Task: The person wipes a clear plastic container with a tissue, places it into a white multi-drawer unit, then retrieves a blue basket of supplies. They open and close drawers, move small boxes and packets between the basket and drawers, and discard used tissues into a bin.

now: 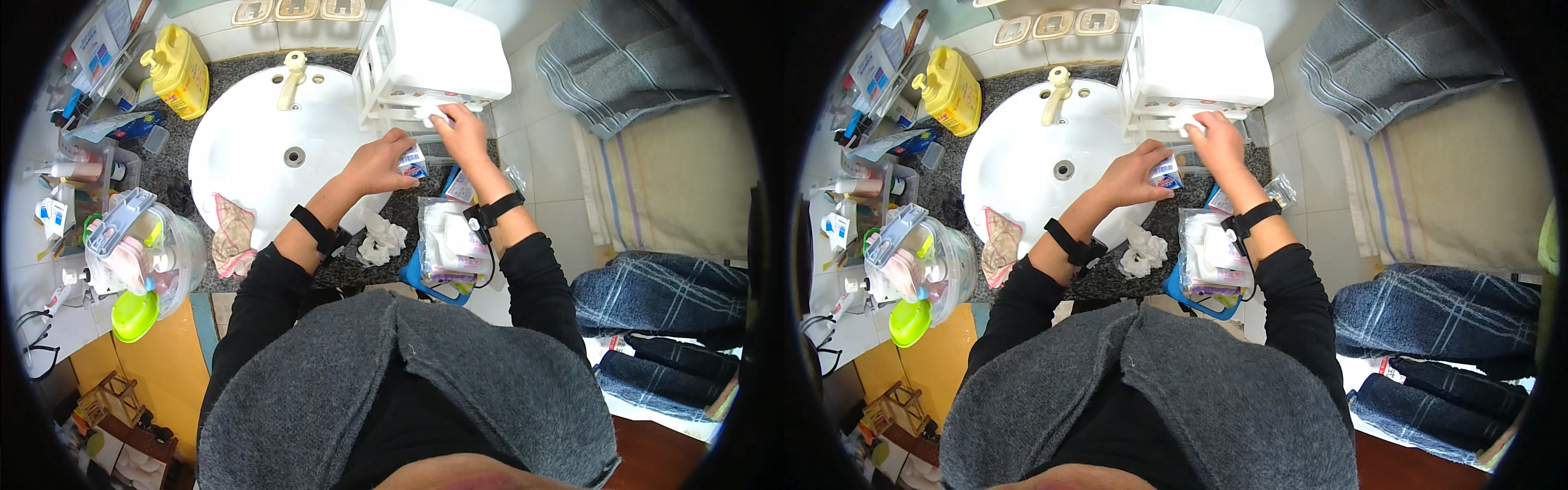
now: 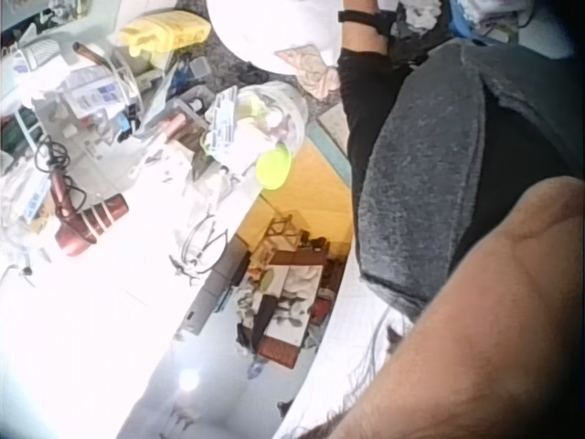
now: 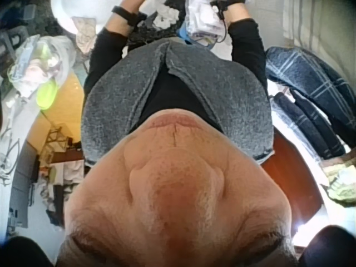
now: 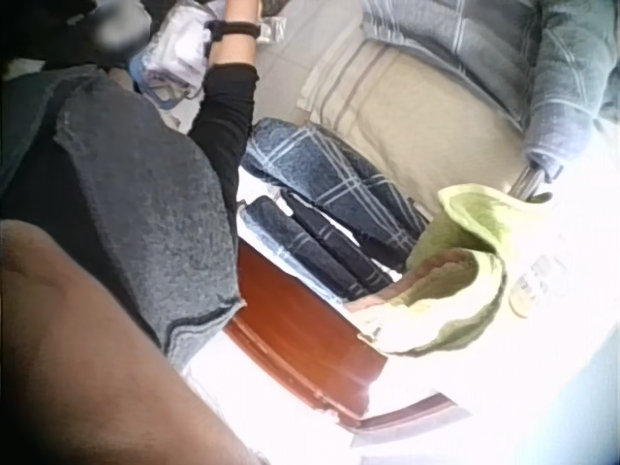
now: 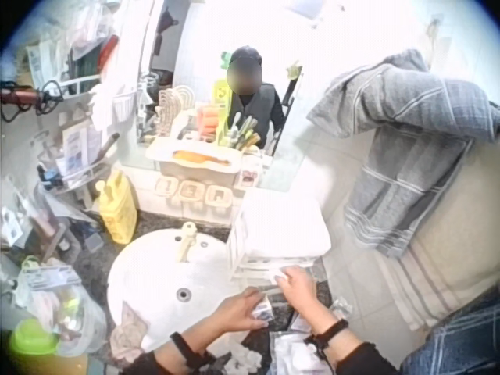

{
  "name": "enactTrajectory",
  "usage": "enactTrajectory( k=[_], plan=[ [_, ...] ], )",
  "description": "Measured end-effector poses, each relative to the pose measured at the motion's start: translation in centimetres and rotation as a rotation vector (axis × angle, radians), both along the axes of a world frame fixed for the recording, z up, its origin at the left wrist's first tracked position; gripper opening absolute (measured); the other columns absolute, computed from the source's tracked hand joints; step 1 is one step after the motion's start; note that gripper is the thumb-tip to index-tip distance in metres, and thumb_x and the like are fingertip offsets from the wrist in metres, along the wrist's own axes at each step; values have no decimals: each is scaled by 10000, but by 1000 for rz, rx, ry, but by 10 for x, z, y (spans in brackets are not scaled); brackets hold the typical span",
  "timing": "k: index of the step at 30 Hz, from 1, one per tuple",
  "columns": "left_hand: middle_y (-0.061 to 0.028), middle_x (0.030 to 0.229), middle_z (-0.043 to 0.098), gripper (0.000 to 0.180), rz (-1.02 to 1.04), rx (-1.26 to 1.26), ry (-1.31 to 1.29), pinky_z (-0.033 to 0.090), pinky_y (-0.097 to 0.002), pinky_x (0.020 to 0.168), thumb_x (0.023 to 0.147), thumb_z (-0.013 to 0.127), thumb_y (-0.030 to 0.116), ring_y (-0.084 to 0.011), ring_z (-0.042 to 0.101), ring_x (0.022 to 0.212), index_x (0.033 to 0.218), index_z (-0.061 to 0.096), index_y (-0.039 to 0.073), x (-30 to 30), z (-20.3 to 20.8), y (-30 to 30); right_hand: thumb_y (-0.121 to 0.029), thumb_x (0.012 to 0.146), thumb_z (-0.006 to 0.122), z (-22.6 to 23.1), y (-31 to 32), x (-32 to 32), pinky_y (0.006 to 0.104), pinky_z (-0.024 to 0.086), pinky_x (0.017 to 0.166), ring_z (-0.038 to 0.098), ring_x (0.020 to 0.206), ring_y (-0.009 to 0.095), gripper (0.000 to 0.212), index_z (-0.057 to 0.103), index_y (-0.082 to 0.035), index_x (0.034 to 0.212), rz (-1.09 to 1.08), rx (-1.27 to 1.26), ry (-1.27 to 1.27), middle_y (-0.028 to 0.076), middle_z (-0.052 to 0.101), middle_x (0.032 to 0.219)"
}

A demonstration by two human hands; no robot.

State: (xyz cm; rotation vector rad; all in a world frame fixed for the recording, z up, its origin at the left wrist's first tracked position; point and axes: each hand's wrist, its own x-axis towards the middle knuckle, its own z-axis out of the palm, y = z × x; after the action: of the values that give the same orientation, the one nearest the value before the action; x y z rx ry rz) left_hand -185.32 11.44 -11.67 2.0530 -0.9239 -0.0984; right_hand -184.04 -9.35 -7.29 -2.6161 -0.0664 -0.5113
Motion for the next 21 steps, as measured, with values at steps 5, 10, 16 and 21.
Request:
enactTrajectory(
  k=[5,10,16,21],
  plan=[
    [-126,1304,500,718,-4,19,22,505,-410,876,651,764,371,-336,595,1058,1264,543,66,0,4,-1,-271,782,692,7,58,13,376,531,697,655,844,257,141,705,-178,888,220,-246,-179,58,657,893],
    [-130,1289,504,726,62,-5,71,506,-411,869,644,768,368,-333,598,1050,1263,539,64,-8,8,0,-259,781,691,6,76,23,369,544,679,666,816,255,139,708,-188,899,143,-373,-105,46,662,881],
    [-113,1164,531,663,150,-30,4,518,-406,795,627,772,358,-322,627,944,1165,582,20,-14,6,0,-262,804,669,4,47,21,401,540,733,666,841,280,185,708,-167,958,79,-369,-50,66,673,920],
    [-112,1171,528,674,136,-45,17,519,-408,800,632,766,367,-323,628,946,1178,578,19,-12,3,-1,-295,829,631,0,-13,15,433,529,757,658,865,311,255,697,-149,1027,-104,-431,40,89,678,1001]
  ],
)
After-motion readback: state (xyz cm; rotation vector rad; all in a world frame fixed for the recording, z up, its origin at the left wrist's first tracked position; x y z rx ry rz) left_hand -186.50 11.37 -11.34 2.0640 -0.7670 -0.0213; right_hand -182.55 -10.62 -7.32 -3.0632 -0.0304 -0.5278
